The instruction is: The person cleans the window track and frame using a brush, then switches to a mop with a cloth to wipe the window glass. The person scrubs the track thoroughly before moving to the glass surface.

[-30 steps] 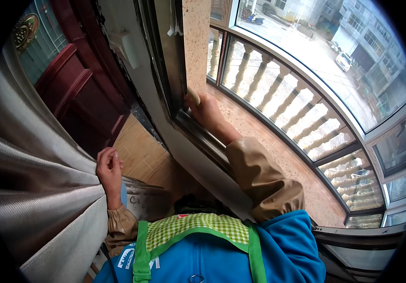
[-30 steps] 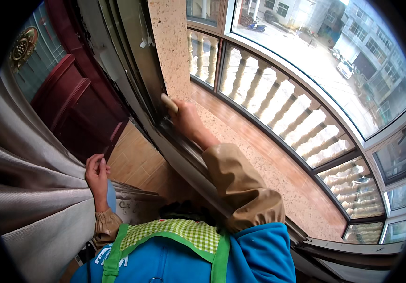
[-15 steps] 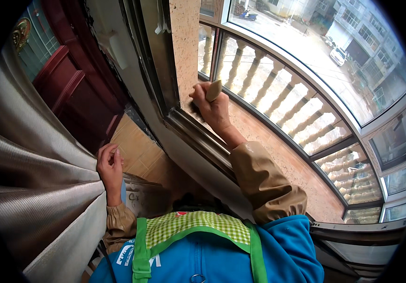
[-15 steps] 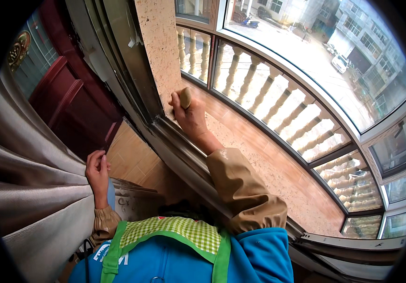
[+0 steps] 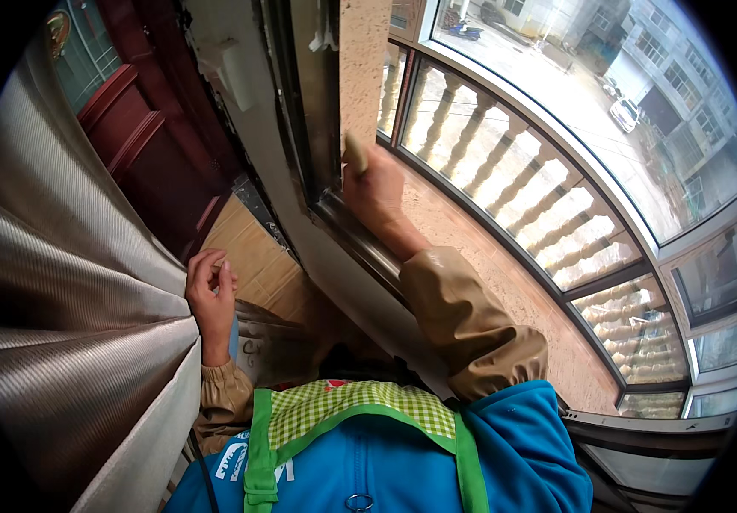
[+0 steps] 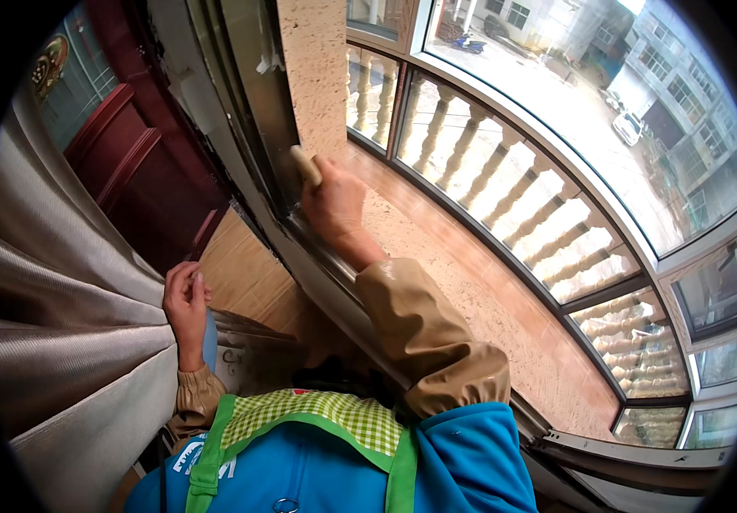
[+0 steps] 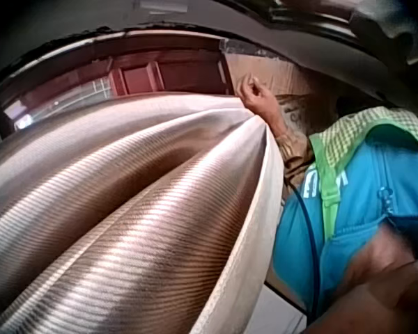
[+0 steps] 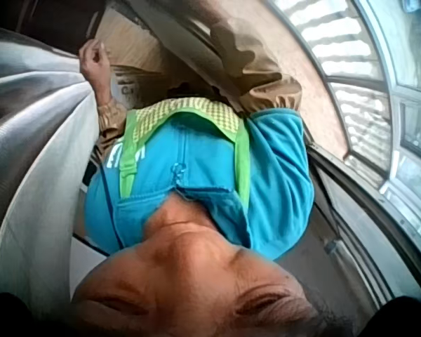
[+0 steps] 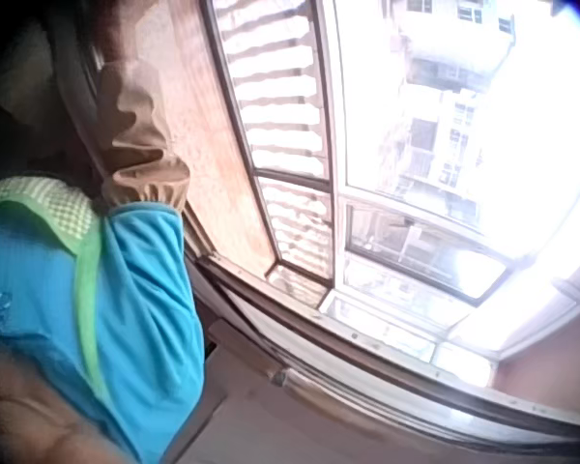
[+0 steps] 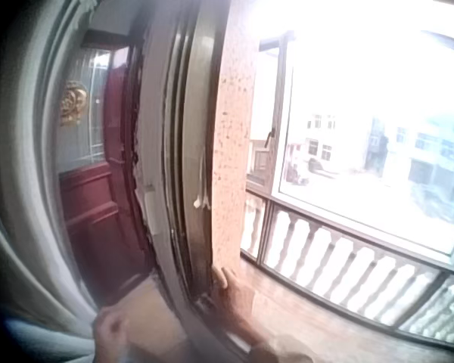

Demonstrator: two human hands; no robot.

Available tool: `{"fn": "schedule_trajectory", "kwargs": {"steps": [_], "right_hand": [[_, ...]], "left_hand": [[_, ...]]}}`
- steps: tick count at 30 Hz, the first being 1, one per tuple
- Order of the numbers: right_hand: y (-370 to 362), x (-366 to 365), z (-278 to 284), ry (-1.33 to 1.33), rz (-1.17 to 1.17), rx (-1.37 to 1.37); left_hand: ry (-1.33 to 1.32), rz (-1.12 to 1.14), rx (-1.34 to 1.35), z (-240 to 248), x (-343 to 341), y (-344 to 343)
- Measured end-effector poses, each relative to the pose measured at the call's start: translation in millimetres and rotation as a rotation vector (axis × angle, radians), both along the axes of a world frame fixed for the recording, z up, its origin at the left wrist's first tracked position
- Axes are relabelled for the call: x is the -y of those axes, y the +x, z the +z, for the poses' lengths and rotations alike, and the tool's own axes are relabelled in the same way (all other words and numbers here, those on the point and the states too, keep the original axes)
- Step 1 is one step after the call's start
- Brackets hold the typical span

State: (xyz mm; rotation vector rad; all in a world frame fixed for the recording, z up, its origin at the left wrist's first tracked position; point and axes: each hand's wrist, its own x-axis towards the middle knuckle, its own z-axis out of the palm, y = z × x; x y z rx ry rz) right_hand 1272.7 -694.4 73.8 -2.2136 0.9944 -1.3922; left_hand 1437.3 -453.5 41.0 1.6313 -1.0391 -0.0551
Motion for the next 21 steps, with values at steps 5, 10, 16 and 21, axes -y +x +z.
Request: {"fn": "schedule_trajectory", "kwargs": {"steps": [5,10,16,21], "right_hand": [[17,1,-15,-0.043,-0.041,0.218],[16,-1,-9,0.016,-0.01,-0.125],[5,0,1,-0.023,0.026,-0.068],[-40,27,1,0.025,0.022,-0.55]], "left_hand": [[0.014,0.023,0.047,0,-2,5],[0.009,0.042,0.051,-2,-13,12],[0.028,0.06,0.103,-5,-18,15],[0.005,0.076,0.034,-7,-26,16]]}}
